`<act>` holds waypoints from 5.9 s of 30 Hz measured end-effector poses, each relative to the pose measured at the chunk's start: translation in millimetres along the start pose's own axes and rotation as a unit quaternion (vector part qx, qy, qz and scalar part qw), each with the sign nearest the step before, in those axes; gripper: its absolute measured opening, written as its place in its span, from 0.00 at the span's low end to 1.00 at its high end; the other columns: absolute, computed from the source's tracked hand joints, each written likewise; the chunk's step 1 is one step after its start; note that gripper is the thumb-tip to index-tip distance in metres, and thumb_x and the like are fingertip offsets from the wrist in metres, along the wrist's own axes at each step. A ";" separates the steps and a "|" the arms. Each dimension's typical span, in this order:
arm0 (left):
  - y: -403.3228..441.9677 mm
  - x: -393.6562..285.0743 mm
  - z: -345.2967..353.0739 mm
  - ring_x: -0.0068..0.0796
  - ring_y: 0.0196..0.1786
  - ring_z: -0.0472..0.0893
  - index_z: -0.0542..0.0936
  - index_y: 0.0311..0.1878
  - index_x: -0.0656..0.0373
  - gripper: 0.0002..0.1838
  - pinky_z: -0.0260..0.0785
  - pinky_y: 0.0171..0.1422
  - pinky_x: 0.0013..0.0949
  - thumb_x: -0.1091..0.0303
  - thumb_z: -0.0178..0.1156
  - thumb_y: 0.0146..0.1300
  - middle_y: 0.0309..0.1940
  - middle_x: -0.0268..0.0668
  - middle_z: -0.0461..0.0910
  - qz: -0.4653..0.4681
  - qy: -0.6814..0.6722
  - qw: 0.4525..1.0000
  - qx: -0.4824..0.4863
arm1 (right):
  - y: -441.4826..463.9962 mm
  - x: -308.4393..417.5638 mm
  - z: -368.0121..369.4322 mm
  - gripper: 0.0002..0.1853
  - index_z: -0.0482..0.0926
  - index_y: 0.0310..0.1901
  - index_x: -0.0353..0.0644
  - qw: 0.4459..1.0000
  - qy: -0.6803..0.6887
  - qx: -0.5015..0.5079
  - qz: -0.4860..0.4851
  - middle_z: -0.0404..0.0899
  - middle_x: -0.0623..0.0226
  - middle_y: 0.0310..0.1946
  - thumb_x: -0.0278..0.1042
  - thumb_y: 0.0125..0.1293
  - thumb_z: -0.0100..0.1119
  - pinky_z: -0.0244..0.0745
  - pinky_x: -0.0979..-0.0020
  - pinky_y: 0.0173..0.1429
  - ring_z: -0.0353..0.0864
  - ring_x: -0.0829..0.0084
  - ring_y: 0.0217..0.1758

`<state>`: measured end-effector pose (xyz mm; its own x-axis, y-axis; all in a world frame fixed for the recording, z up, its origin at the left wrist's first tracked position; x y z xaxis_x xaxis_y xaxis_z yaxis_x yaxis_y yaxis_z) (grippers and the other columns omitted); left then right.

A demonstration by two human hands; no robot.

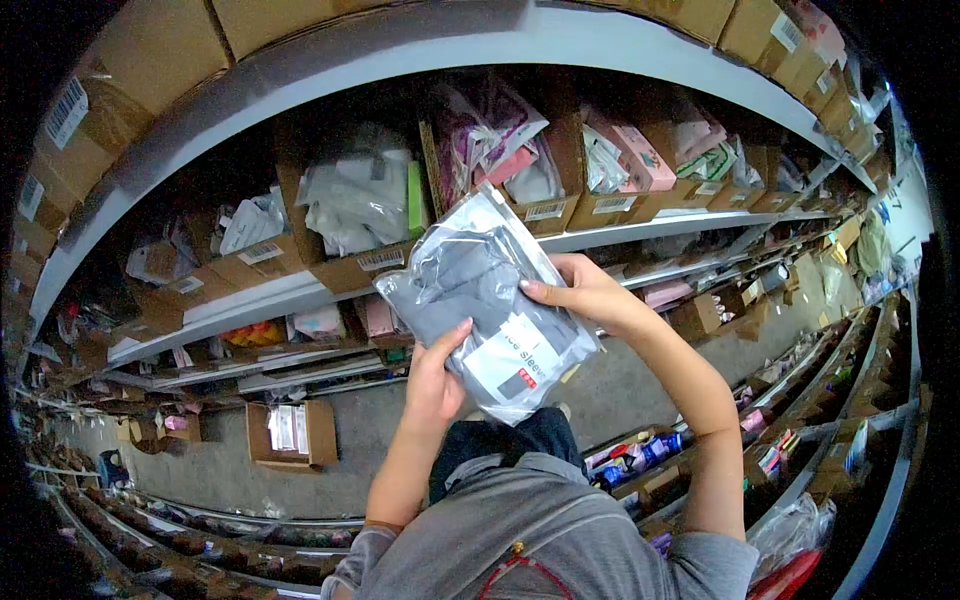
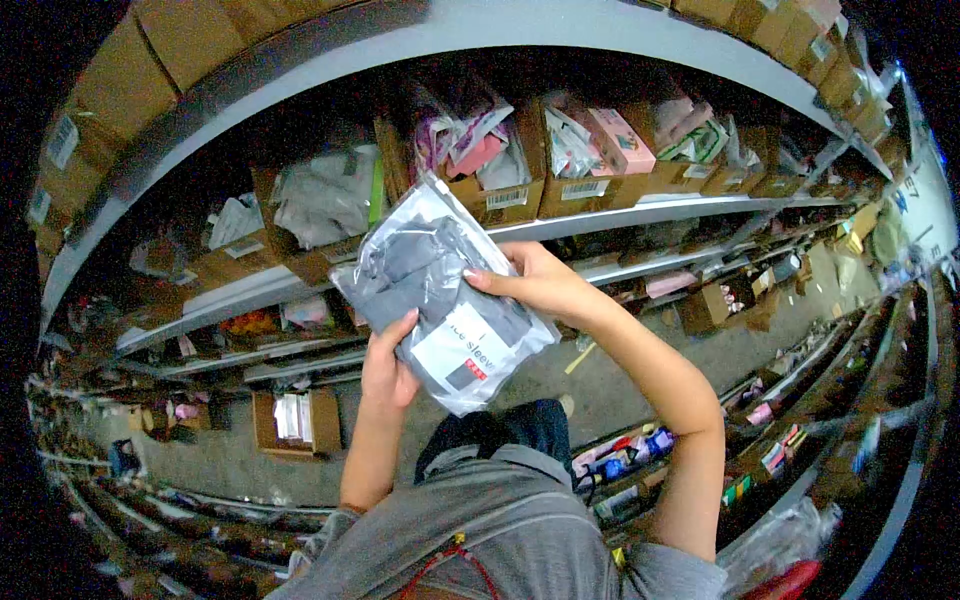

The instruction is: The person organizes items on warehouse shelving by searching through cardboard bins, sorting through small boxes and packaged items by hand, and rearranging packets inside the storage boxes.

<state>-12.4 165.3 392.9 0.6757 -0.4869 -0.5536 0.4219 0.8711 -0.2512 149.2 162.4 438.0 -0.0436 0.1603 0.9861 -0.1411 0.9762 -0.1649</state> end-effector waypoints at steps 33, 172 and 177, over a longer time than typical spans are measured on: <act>-6.7 7.5 -19.9 0.33 0.49 0.67 0.60 0.50 0.63 0.21 0.59 0.54 0.34 0.78 0.50 0.51 0.46 0.40 0.66 -0.005 -0.023 1.000 0.003 | 15.7 41.6 -18.0 0.13 0.75 0.30 0.33 0.933 -0.299 -0.113 -0.166 0.76 0.61 0.25 0.37 0.52 0.54 0.67 0.75 0.35 0.74 0.76 0.29; -51.8 35.6 -77.4 0.23 0.39 0.71 0.71 0.41 0.66 0.15 0.63 0.45 0.26 0.69 0.56 0.50 0.37 0.34 0.73 -0.131 0.339 0.930 0.050 | -32.0 71.4 -5.6 0.16 0.70 0.32 0.39 0.817 -0.471 -0.145 -0.297 0.69 0.61 0.30 0.38 0.44 0.60 0.67 0.68 0.37 0.70 0.61 0.36; -43.0 40.9 -70.9 0.21 0.36 0.71 0.71 0.42 0.64 0.15 0.63 0.42 0.27 0.66 0.54 0.52 0.34 0.35 0.74 -0.105 0.469 0.867 0.136 | 32.3 91.3 -30.6 0.31 0.66 0.33 0.25 0.897 -0.405 -0.171 -0.045 0.72 0.45 0.25 0.55 0.50 0.49 0.67 0.62 0.36 0.74 0.53 0.31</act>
<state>-45.7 112.5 324.7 -0.1673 -0.2566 -0.9519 0.6891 0.6601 -0.2991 171.0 213.0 523.3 -0.7713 0.0554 0.6340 0.1262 0.9897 0.0671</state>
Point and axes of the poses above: each hand's wrist, its own y-axis towards the middle knuckle, its own z-axis out of the palm, x = y × z, the point moved 4 cm from there along y, towards the middle knuckle
